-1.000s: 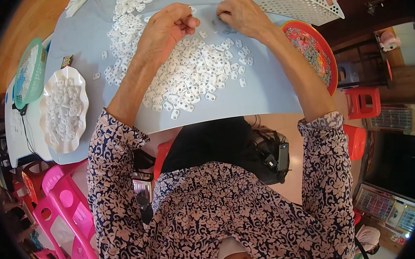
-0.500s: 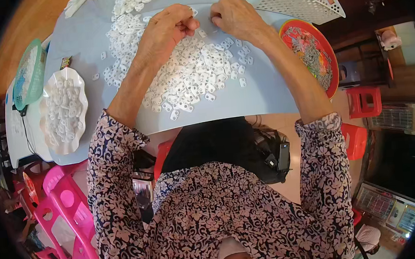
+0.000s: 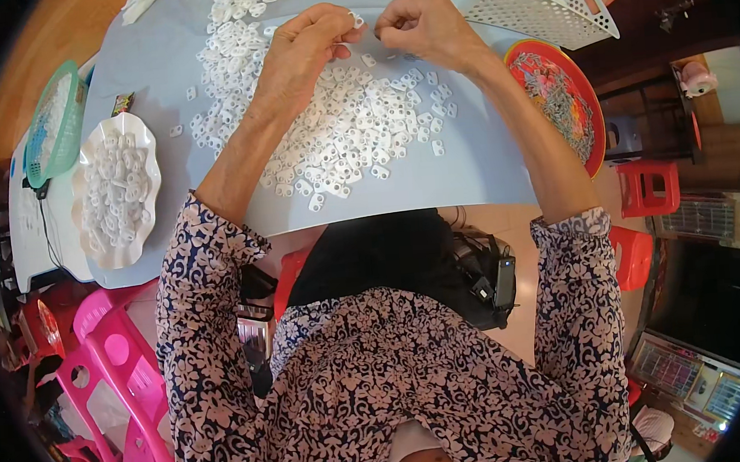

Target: The person is hand-assembling small white plastic components by joining them together at a workstation.

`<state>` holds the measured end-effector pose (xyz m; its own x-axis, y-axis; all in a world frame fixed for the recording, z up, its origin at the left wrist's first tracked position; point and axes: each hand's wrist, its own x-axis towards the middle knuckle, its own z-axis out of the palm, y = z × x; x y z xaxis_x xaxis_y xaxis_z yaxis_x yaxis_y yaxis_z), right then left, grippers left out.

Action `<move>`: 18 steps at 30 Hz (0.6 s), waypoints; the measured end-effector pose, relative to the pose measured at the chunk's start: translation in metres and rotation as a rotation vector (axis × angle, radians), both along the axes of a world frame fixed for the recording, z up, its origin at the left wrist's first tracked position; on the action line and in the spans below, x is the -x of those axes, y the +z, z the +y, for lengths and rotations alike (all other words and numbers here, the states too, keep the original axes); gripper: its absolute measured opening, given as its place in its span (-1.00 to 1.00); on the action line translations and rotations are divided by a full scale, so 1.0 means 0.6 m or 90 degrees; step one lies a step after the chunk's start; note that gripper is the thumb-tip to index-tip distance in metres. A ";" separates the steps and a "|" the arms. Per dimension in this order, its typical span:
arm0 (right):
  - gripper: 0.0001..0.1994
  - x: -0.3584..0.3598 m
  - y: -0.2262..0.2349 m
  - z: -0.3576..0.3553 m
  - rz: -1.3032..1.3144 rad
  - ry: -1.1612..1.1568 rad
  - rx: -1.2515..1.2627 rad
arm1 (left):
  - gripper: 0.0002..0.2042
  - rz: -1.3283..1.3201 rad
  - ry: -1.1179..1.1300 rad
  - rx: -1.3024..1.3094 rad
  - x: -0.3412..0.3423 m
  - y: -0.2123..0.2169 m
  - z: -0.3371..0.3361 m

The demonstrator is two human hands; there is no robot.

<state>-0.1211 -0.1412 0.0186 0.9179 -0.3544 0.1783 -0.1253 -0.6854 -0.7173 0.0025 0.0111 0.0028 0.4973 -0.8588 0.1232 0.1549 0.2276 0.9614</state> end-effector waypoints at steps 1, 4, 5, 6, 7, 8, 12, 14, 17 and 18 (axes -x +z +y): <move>-0.85 0.003 0.000 0.003 0.000 -0.001 0.000 | -0.83 -0.020 0.006 -0.003 -0.003 -0.001 -0.001; -0.86 0.007 -0.002 0.007 -0.028 0.008 -0.150 | -0.83 -0.048 0.004 -0.013 -0.002 -0.004 -0.002; -0.85 0.007 -0.003 0.007 -0.027 0.008 -0.150 | -0.83 -0.057 -0.003 -0.019 0.000 -0.003 -0.002; -0.85 0.007 -0.005 0.008 -0.027 0.009 -0.150 | -0.83 -0.058 -0.004 -0.020 -0.001 -0.004 -0.003; -0.85 0.007 -0.008 0.009 -0.027 0.009 -0.151 | -0.83 -0.053 -0.010 -0.014 -0.002 -0.006 -0.004; -0.86 0.007 -0.011 0.010 -0.042 0.009 -0.165 | -0.82 -0.049 -0.015 -0.008 -0.002 -0.007 -0.004; -0.87 0.010 -0.015 0.012 -0.072 -0.002 -0.190 | -0.81 -0.033 -0.026 -0.009 0.004 -0.002 -0.003; -0.87 0.009 -0.017 0.014 -0.072 -0.015 -0.179 | -0.81 0.010 -0.028 -0.009 0.004 -0.001 -0.002; -0.88 0.008 -0.013 0.022 -0.070 -0.027 -0.160 | -0.82 0.023 -0.031 -0.011 0.002 -0.002 -0.002; -0.89 0.008 -0.011 0.025 -0.069 -0.027 -0.152 | -0.82 0.024 -0.031 -0.011 0.001 -0.003 -0.002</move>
<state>-0.1259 -0.1265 0.0118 0.8813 -0.4361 0.1821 -0.0634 -0.4909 -0.8689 0.0019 0.0100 0.0011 0.4590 -0.8838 0.0908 0.2008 0.2028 0.9584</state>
